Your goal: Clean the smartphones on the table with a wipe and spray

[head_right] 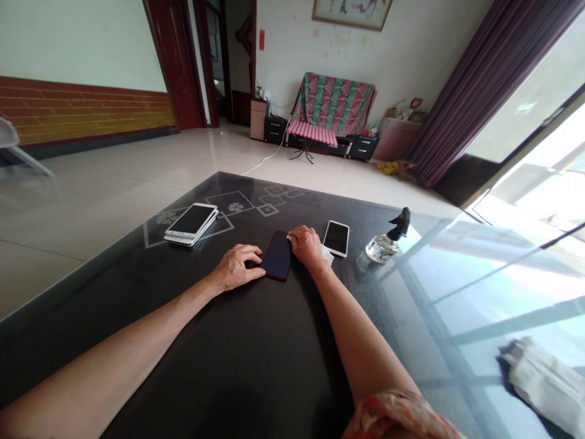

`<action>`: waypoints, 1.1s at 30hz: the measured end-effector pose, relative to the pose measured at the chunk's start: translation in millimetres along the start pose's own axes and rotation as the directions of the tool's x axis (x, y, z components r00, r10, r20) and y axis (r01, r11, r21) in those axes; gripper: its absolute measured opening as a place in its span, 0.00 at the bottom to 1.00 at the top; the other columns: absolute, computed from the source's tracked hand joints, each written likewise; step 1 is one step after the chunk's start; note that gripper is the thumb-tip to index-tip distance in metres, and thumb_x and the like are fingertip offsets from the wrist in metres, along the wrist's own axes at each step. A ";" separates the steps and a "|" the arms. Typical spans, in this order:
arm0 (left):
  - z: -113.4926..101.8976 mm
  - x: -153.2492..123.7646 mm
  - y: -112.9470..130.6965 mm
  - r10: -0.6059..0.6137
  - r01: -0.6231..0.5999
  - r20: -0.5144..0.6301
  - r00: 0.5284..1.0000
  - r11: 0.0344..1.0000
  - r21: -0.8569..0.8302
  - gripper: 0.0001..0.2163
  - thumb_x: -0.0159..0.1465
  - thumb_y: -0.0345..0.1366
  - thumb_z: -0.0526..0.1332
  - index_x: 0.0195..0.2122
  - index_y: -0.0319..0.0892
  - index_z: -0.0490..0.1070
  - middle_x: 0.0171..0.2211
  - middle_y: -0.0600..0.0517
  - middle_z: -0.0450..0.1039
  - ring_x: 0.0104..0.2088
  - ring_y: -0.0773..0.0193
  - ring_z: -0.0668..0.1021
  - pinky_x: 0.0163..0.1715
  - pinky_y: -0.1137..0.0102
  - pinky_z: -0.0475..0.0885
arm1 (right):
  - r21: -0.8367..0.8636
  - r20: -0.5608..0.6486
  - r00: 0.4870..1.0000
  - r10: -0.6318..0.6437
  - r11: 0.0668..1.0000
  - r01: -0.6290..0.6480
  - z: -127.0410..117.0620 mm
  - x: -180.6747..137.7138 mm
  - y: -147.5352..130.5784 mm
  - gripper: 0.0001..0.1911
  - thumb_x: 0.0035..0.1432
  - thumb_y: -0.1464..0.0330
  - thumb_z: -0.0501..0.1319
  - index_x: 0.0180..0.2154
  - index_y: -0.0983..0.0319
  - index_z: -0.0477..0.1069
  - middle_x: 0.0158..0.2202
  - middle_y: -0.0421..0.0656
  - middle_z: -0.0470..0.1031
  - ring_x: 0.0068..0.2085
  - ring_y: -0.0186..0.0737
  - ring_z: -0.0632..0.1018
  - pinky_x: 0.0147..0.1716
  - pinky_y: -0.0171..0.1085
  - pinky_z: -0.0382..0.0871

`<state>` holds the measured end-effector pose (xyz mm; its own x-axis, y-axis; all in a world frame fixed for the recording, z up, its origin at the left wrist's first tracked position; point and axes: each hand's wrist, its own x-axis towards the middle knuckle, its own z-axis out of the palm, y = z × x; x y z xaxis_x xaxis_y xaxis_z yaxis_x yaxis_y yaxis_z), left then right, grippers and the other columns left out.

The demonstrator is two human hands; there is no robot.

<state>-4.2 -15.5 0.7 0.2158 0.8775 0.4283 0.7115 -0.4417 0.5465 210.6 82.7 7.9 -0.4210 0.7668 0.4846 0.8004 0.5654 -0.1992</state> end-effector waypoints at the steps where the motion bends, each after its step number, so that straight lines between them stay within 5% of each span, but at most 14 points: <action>1: 0.0 0.1 0.0 0.000 0.000 0.000 1.000 1.000 0.001 0.04 0.50 0.36 0.70 0.27 0.45 0.79 0.42 0.51 0.78 0.43 0.57 0.77 0.46 0.62 0.72 | -0.007 -0.004 1.000 0.005 1.000 -0.005 -1.5 -2.9 3.5 0.13 0.61 0.75 0.55 0.38 0.60 0.79 0.43 0.45 0.79 0.45 0.42 0.77 0.51 0.40 0.65; 14: -3.5 0.5 3.4 -0.027 0.027 0.036 0.999 1.000 0.008 0.05 0.50 0.36 0.70 0.29 0.45 0.79 0.44 0.51 0.79 0.45 0.55 0.77 0.48 0.62 0.71 | 0.012 0.041 0.999 -0.010 1.000 0.009 10.0 17.4 -30.5 0.15 0.64 0.73 0.54 0.41 0.59 0.79 0.44 0.46 0.78 0.45 0.43 0.76 0.51 0.40 0.66; 26: 0.7 0.6 -1.4 -0.011 0.011 0.011 1.000 1.000 -0.008 0.05 0.50 0.35 0.70 0.28 0.44 0.79 0.43 0.51 0.78 0.44 0.56 0.77 0.47 0.63 0.71 | -0.042 0.066 0.998 -0.023 0.999 0.025 -17.3 -12.9 12.0 0.14 0.64 0.73 0.55 0.40 0.59 0.79 0.44 0.45 0.79 0.46 0.42 0.77 0.51 0.39 0.65; 33: -1.7 0.8 1.1 -0.021 0.021 0.028 0.999 1.000 0.000 0.05 0.51 0.36 0.70 0.28 0.44 0.79 0.44 0.51 0.78 0.44 0.56 0.76 0.48 0.63 0.71 | -0.057 0.140 0.986 -0.090 0.993 0.099 -9.0 0.9 -29.8 0.15 0.65 0.72 0.54 0.41 0.57 0.79 0.45 0.44 0.78 0.46 0.43 0.75 0.49 0.39 0.66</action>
<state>-4.3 -15.6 2.9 0.2196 0.8913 0.3966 0.7160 -0.4234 0.5550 190.2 63.8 22.0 -0.5466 0.7478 0.3768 0.7780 0.6199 -0.1016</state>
